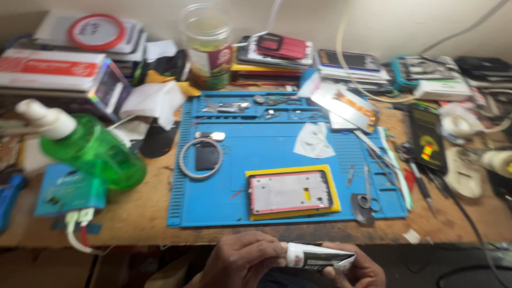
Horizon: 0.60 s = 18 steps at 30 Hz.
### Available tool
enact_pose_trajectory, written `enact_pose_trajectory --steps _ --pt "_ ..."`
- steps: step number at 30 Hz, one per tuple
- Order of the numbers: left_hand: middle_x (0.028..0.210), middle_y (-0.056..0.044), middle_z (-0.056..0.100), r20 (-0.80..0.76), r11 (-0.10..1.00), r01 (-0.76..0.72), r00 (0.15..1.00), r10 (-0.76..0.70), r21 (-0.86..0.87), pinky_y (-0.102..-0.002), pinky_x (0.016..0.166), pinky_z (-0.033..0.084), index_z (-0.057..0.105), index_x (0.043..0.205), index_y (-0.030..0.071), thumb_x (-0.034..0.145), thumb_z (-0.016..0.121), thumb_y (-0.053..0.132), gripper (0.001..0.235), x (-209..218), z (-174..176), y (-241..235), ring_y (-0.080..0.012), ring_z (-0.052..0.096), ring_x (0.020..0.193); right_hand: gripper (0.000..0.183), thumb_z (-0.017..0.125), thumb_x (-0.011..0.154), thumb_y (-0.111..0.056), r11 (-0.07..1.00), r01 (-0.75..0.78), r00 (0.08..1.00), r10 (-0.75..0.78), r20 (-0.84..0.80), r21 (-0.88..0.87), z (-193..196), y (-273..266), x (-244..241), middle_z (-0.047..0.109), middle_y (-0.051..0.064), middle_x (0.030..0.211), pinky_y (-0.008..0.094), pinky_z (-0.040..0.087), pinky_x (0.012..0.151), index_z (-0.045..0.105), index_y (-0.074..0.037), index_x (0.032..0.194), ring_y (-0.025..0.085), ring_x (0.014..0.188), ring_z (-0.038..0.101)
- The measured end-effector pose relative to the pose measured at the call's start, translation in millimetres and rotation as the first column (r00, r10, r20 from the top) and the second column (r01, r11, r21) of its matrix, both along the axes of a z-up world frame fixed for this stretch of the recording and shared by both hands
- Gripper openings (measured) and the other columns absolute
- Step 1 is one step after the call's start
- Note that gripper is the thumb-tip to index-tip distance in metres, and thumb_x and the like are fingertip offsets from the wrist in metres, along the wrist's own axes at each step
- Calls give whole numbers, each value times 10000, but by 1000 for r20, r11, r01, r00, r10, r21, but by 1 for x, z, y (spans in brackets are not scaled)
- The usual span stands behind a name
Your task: The person works on a disassembled mobile phone on a cluttered workbench. They peel a protective film from a flexible ribbon cable, then apply adhesive from a tube along the edges of the phone's internal frame.
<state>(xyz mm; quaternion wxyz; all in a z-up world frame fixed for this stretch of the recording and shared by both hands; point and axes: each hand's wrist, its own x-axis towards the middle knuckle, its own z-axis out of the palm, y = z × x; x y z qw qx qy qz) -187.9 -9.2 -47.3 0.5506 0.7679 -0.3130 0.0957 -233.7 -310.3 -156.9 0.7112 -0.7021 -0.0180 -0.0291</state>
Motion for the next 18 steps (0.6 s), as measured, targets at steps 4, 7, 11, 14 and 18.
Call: enact_pose_trajectory --steps 4,7,11,14,18 --pt "902 -78 812 -129 987 -154 981 146 -54 -334 710 648 744 902 68 897 777 105 50 8 27 22 -193 813 823 382 709 881 -39 969 219 973 -225 -46 -113 9 -24 -2 773 270 1117 453 594 955 684 92 1240 316 1063 743" --pt "874 -91 779 -12 922 -381 924 383 72 -335 661 603 763 989 70 874 778 105 121 41 40 60 -195 780 789 328 601 1067 -103 903 234 943 -301 143 360 34 -48 17 661 338 1222 535 583 1017 552 167 1248 434 1203 692" --pt "935 -83 771 267 836 -436 894 360 332 -416 829 551 769 1024 88 867 785 146 167 96 40 73 -246 696 934 297 611 1079 -26 898 246 933 -322 163 364 49 -36 38 632 344 1194 550 585 1009 536 187 1272 448 1124 676" --pt "1053 -81 747 331 803 -374 914 235 463 -455 979 491 733 1168 92 862 793 202 331 112 39 68 -258 638 1066 259 628 1075 -23 901 247 930 -324 173 356 58 -18 51 641 282 1190 526 602 1023 551 135 1267 387 1172 681" --pt "1218 -133 648 189 835 -216 972 137 506 -478 1014 426 529 1429 32 715 896 397 881 94 39 65 -295 542 1146 277 644 1049 -21 903 238 946 -299 125 357 65 -8 63 657 206 1218 457 597 1026 572 70 1301 288 1139 685"
